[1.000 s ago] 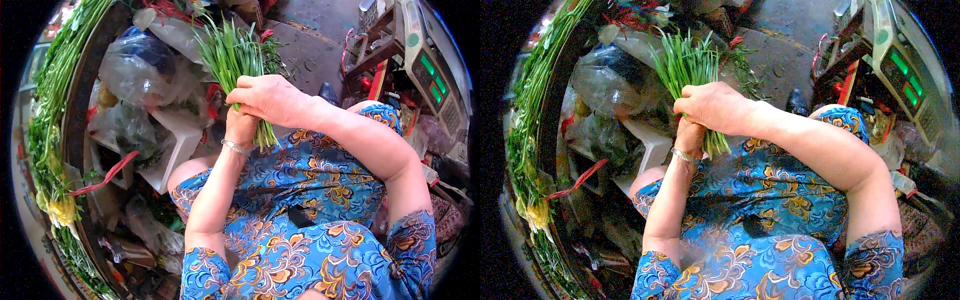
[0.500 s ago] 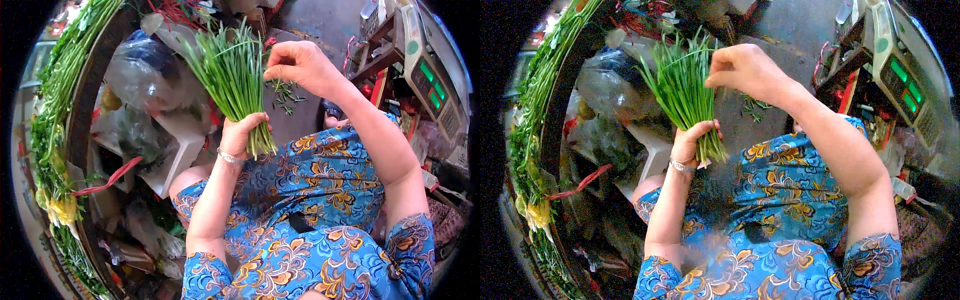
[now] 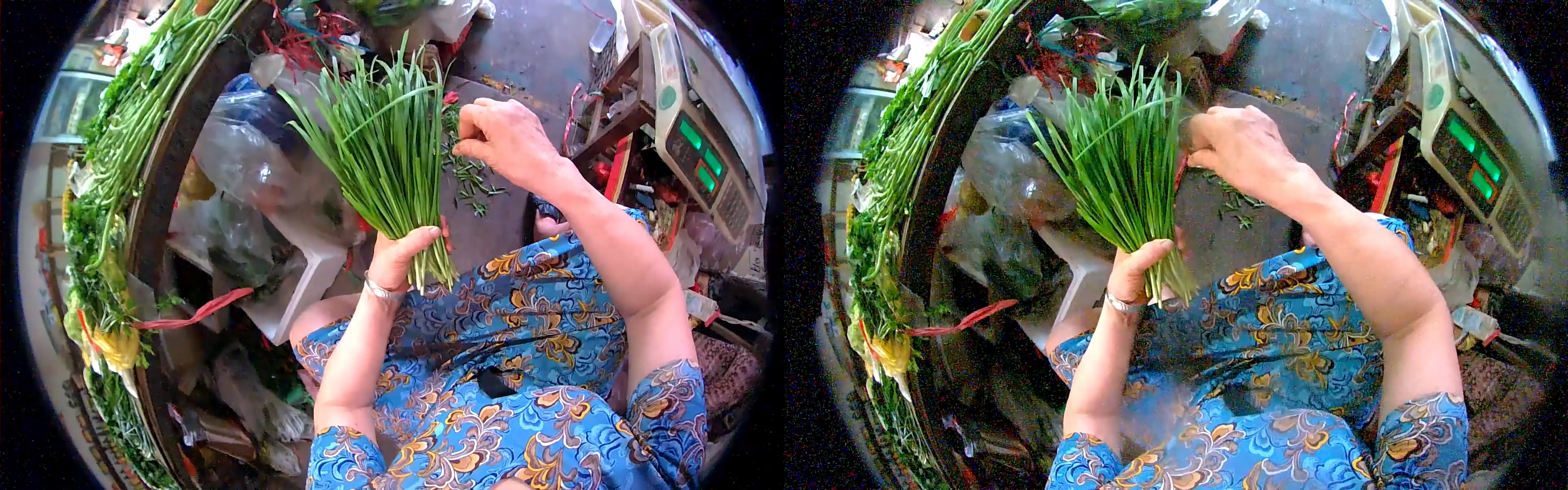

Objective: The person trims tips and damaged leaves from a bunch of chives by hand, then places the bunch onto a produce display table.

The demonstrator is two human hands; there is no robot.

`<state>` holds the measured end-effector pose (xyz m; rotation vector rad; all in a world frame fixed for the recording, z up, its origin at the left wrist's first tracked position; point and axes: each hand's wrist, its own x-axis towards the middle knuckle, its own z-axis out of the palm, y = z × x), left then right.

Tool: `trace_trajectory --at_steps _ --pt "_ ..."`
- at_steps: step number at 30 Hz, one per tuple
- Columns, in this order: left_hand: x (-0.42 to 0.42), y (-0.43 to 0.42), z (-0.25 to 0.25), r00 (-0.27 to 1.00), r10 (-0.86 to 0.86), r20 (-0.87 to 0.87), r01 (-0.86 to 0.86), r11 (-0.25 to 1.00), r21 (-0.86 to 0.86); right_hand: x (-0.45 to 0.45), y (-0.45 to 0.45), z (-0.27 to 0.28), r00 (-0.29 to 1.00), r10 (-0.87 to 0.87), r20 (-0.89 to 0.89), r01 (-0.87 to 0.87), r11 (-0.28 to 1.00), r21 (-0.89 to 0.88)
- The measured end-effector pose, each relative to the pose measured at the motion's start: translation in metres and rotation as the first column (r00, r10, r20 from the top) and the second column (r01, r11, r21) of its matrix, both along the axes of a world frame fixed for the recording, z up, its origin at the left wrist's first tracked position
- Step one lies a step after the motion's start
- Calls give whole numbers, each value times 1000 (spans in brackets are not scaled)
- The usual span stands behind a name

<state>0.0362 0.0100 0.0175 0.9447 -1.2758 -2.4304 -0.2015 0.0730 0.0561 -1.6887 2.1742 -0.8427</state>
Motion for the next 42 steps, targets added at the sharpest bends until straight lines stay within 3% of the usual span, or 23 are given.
trace_trajectory --at_steps 1,6,8,9,12,16,18,19,20,22,24,25,26,27,28,30,31,32,34,36,38,42 --pt "0 0 0 1000 0 -1 0 1000 -8 0 0 0 997 -10 72 12 999 -39" --pt "1 3 0 1000 -2 -5 2 1000 -10 -3 -2 -20 995 2 95 10 991 -130" --pt "-1 4 4 1000 -3 -15 3 1000 -11 -5 1 -23 992 112 -60 -120 979 -162" --pt "-3 7 8 999 20 -47 -21 1000 -6 -4 2 -15 994 108 15 -107 992 -69" --pt "-2 5 5 997 8 -74 -9 1000 -23 -3 1 -8 997 67 44 -67 998 -4" --pt "4 2 1 999 -43 -25 42 998 -41 2 -3 -17 995 11 100 -9 1000 -27" --pt "4 2 2 998 -37 -42 36 999 -27 4 -2 -17 981 63 181 -71 997 40" --pt "3 3 3 998 -34 -57 34 999 -5 5 6 -17 986 150 77 -157 983 100" --pt "3 3 4 997 -30 -72 31 999 17 7 7 -14 986 151 74 -158 982 99" --pt "4 1 2 996 -49 -78 49 999 4 10 8 -3 986 167 16 -165 946 281" --pt "3 1 3 994 -65 -88 65 998 -8 9 7 1 979 197 51 -204 942 266" --pt "1 3 6 995 -35 -96 33 999 -29 7 6 -3 910 233 344 -313 929 196" --pt "0 5 8 994 -6 -105 1 999 -51 6 4 -7 754 263 601 -395 914 96" --pt "-1 6 8 996 23 -90 -30 997 -71 12 1 -13 620 225 752 -395 917 51" --pt "-1 7 7 995 23 -93 -30 997 -73 21 1 -11 382 141 913 -355 935 4" --pt "-2 7 2 1000 -25 -1 23 932 -363 37 -1 -13 110 138 984 -221 969 -111" --pt "-2 7 2 999 -52 16 54 930 -363 40 -5 -15 16 122 992 -217 969 -116" --pt "-2 8 2 999 -53 14 54 930 -363 44 -6 -15 18 122 992 -217 969 -116" --pt "-3 11 5 998 12 -62 -29 964 -264 50 -4 -16 -48 110 993 -94 989 -114" --pt "3 7 13 998 -65 11 66 949 -308 50 -1 -16 -79 146 986 -100 983 -153" --pt "7 8 16 989 -10 -148 0 998 -67 49 4 -9 -251 80 965 -124 986 -114" --pt "13 2 9 991 -40 -126 44 999 31 49 4 -21 -395 111 912 -108 980 -166"
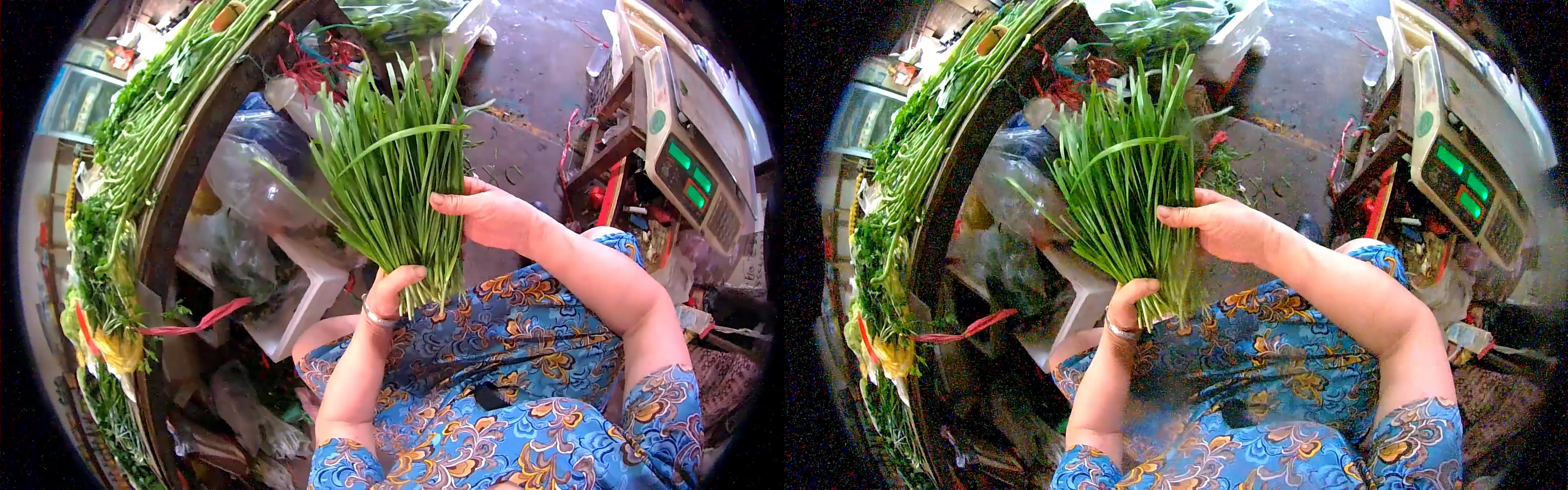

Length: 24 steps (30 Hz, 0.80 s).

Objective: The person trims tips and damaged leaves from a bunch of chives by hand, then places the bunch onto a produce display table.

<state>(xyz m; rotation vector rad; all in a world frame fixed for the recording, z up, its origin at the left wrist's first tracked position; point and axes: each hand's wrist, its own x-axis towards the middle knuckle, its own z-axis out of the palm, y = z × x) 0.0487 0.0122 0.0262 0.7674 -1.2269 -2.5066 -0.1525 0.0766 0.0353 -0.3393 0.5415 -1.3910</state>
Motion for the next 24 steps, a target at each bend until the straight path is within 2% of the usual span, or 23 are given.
trace_trajectory --at_steps 2,4,5,10,12,13,14,16,18,20,24 --pt "0 -1 0 1000 -13 4 13 1000 -1 0 1 1 1000 8 21 -8 1000 9" --pt "2 -3 -4 997 -28 -73 31 999 38 -3 1 2 994 74 85 -74 997 -11" --pt "3 -3 -3 995 -42 -87 51 993 105 -4 1 3 993 77 86 -76 997 -9" --pt "7 -2 4 995 -3 -100 22 982 190 -7 -1 0 981 139 135 -144 989 29" --pt "9 -4 12 993 -116 -33 120 979 167 -7 -1 -1 981 142 133 -148 988 39" --pt "4 -3 4 978 -99 -184 128 980 153 -8 -3 -3 968 176 180 -179 984 -5" --pt "3 -5 4 978 -96 -183 126 979 159 -10 -4 -5 951 212 227 -206 977 -48" --pt "7 -6 3 987 -98 -125 114 986 125 -9 0 2 959 204 195 -205 979 -13" --pt "8 -6 -2 990 -61 -126 80 985 153 -3 0 9 998 42 48 -46 995 86" --pt "8 -6 -2 989 -30 -141 57 981 187 -1 0 6 1000 22 13 -23 994 109" --pt "7 -5 -4 978 63 -200 -10 966 257 -3 0 2 999 29 -30 -28 999 19"
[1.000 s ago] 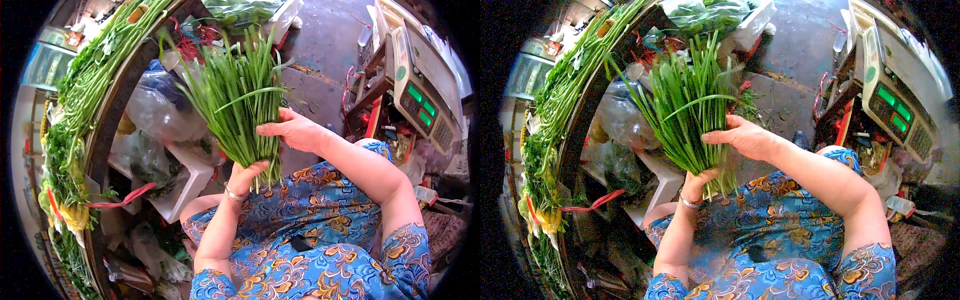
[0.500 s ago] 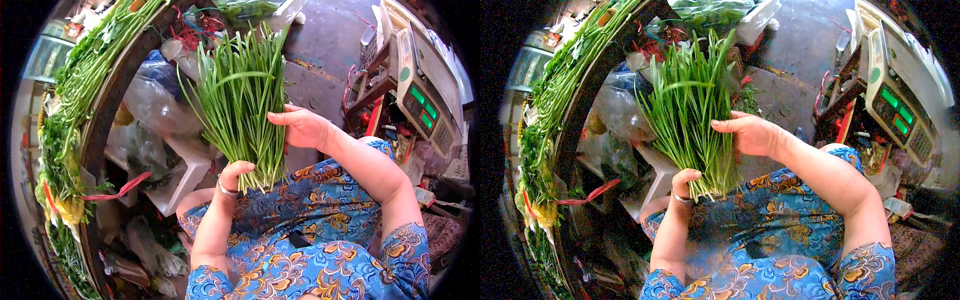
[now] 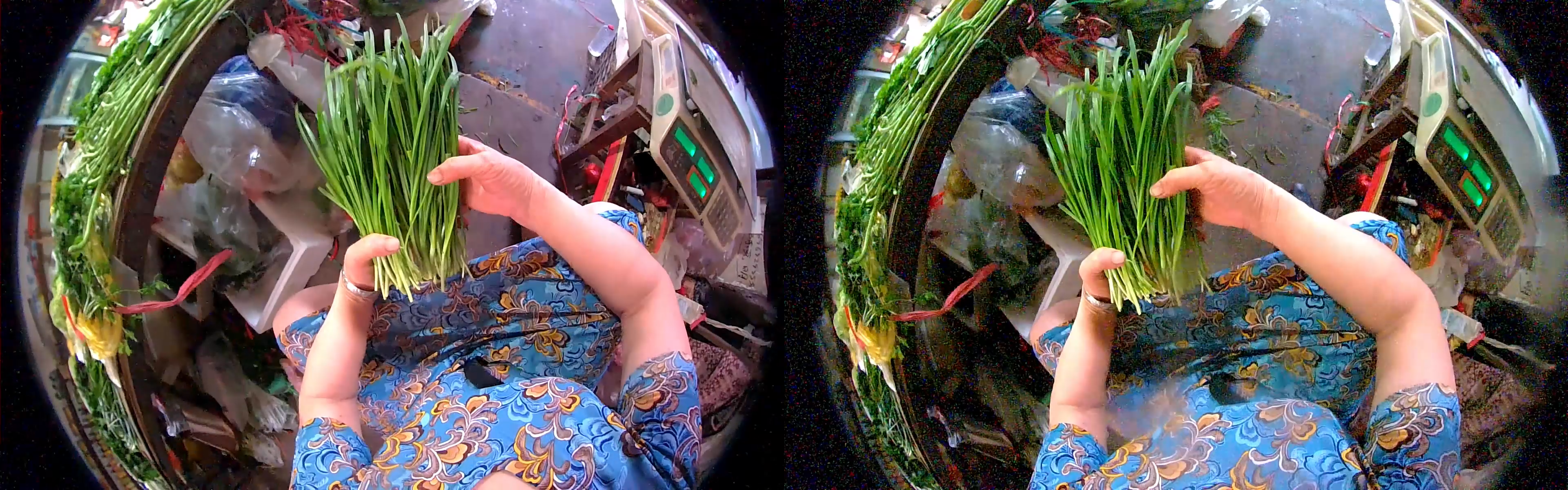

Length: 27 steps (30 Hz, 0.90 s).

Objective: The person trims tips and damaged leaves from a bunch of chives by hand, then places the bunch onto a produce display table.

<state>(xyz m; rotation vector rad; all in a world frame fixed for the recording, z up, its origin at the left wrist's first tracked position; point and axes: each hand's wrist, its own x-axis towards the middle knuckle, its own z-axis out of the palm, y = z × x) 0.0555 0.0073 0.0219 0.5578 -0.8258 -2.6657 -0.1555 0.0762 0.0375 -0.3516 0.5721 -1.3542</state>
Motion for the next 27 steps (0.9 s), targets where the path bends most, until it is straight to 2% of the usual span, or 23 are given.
trace_trajectory --at_steps 4,8,10,12,14,16,18,19,20,22,23,24,26,27 --pt "2 -2 -1 999 -34 27 34 999 2 -3 0 -5 1000 25 -3 -25 1000 5" --pt "0 0 0 992 -108 67 113 990 -88 -2 1 -5 999 42 11 -42 998 37" --pt "-5 6 8 992 -81 94 95 984 -154 1 1 2 999 27 -20 -26 999 25" --pt "-2 4 1 992 -88 93 100 985 -140 4 1 4 999 12 -49 -11 1000 13" --pt "-2 2 -5 957 -50 286 155 920 -360 6 0 4 991 -2 -132 1 1000 -9" --pt "-10 3 5 958 -54 283 160 917 -366 9 -2 -1 985 -26 -171 21 999 -31" --pt "-16 3 -1 929 -42 367 217 866 -450 14 -1 -3 947 -37 -318 27 999 -35" --pt "-18 4 -6 918 -17 397 237 825 -513 20 -1 -5 929 -113 -351 109 994 -32" --pt "-17 4 -8 917 -19 399 239 825 -512 20 -1 -5 930 -114 -350 111 993 -30" --pt "-16 7 -6 958 -13 286 138 896 -423 19 -2 -6 945 -110 -307 116 993 1" --pt "-14 6 -10 984 -28 176 90 932 -352 18 -4 -7 960 -92 -266 100 995 17" --pt "-10 7 -7 973 -14 230 88 944 -317 16 -4 -7 960 -92 -265 100 995 16" --pt "-8 5 -10 980 -9 198 60 965 -254 14 -3 -9 961 -110 -253 116 993 8" --pt "-8 4 -10 979 -28 202 85 956 -279 12 -4 -8 965 -83 -248 90 996 16"
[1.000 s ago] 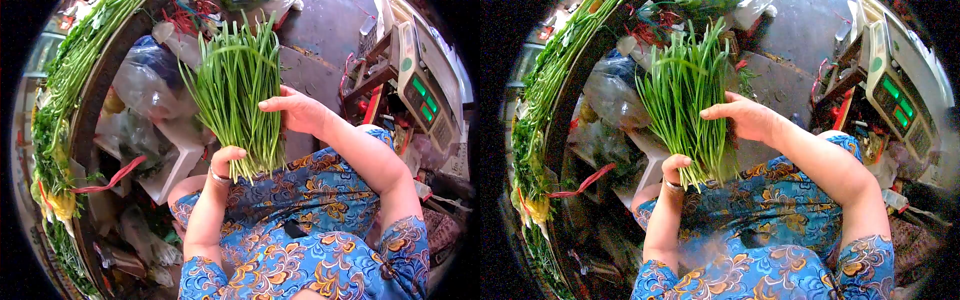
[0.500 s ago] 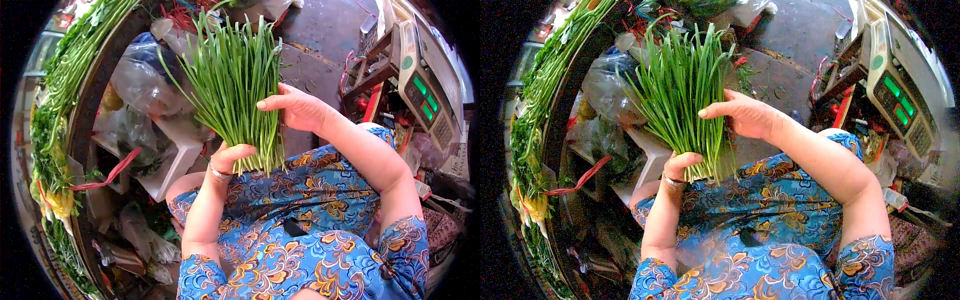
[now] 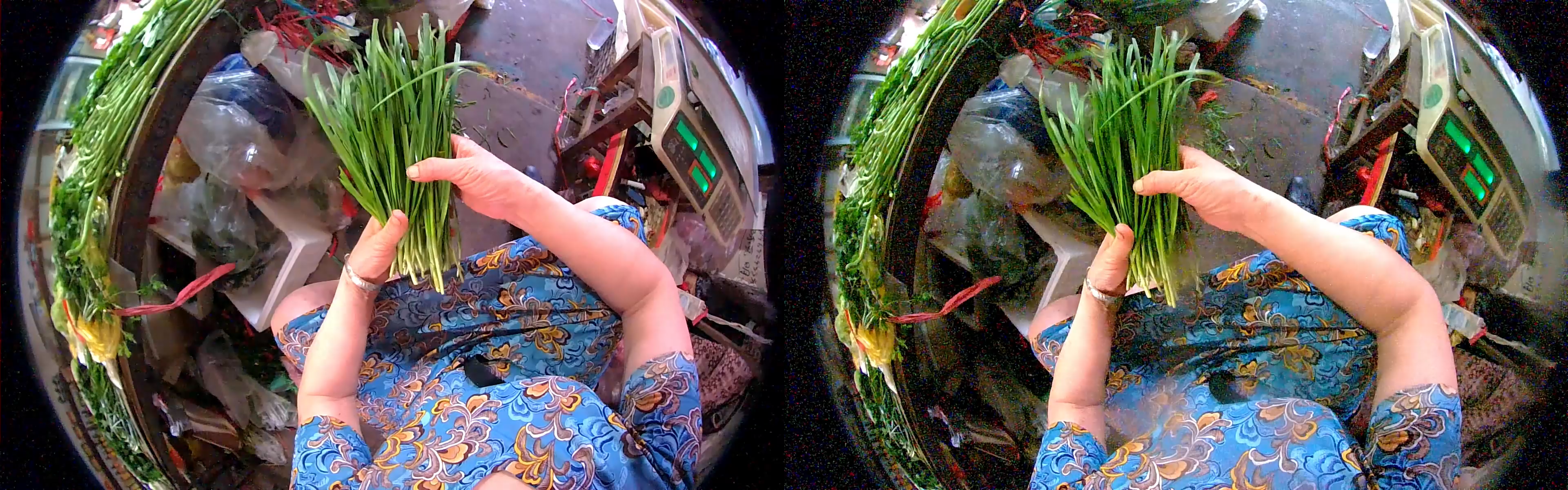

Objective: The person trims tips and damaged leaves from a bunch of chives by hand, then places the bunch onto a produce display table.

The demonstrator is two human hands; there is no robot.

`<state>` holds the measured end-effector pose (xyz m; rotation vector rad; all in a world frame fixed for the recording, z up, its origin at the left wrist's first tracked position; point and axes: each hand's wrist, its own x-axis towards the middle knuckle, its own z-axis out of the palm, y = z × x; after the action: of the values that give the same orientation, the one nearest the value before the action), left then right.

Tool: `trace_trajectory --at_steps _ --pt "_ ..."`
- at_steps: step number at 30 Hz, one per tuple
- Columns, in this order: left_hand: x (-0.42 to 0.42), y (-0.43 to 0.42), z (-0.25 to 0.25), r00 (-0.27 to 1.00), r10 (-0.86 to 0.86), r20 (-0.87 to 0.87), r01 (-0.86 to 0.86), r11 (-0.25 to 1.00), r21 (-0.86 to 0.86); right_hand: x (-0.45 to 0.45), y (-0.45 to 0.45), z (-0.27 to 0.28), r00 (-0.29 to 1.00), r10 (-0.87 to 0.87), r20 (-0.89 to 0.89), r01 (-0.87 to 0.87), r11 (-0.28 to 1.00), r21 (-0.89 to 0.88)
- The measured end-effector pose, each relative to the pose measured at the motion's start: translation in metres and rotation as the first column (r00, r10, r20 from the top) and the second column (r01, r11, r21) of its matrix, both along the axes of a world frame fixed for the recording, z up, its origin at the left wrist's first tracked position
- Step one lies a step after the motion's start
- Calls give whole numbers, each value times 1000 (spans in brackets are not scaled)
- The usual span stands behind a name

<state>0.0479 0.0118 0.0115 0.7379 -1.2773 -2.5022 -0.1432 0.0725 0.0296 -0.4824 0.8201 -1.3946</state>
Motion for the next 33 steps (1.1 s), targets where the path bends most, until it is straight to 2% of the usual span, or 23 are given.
trace_trajectory --at_steps 5,7,9,11,15,18,20,21,23,25,27,28,29,31,33 --pt "-1 0 -1 1000 20 -8 -20 1000 11 -1 3 7 999 -3 54 2 1000 16" --pt "-1 -2 0 995 -57 -85 65 993 94 -2 4 8 998 6 64 -8 1000 23" --pt "-2 -2 4 991 -97 -90 107 989 106 -2 4 8 994 5 108 -8 1000 30" --pt "-4 1 5 994 2 -107 17 985 172 -3 4 6 992 7 128 -12 999 38" --pt "2 2 -3 997 58 -50 -45 975 218 -5 5 5 984 40 172 -46 998 32" --pt "2 1 0 994 90 -59 -80 985 151 -5 5 5 985 41 167 -49 998 48" --pt "-2 -1 10 992 -32 -122 37 999 39 -2 4 3 990 27 137 -30 999 23" --pt "-7 0 15 999 2 -45 1 998 65 1 4 2 994 11 106 -11 1000 -2" --pt "-9 1 12 998 38 57 -31 993 -118 5 3 5 998 6 70 -5 1000 -5" --pt "-8 1 13 998 31 55 -25 994 -109 5 4 8 999 1 34 0 1000 -9" --pt "-5 -2 13 999 35 29 -34 998 -46 1 6 8 993 115 -19 -116 991 -61" --pt "-5 -4 10 999 -14 -44 17 996 83 -1 4 3 988 154 -22 -156 978 -136" --pt "-3 -2 11 997 -4 -81 13 993 117 -5 3 -1 988 154 -22 -156 978 -136" --pt "-2 -4 11 995 -23 -100 35 992 124 -10 3 -1 955 292 47 -280 943 -178" --pt "-2 -3 11 993 -31 -116 47 990 134 -7 6 0 967 243 75 -231 962 -145"
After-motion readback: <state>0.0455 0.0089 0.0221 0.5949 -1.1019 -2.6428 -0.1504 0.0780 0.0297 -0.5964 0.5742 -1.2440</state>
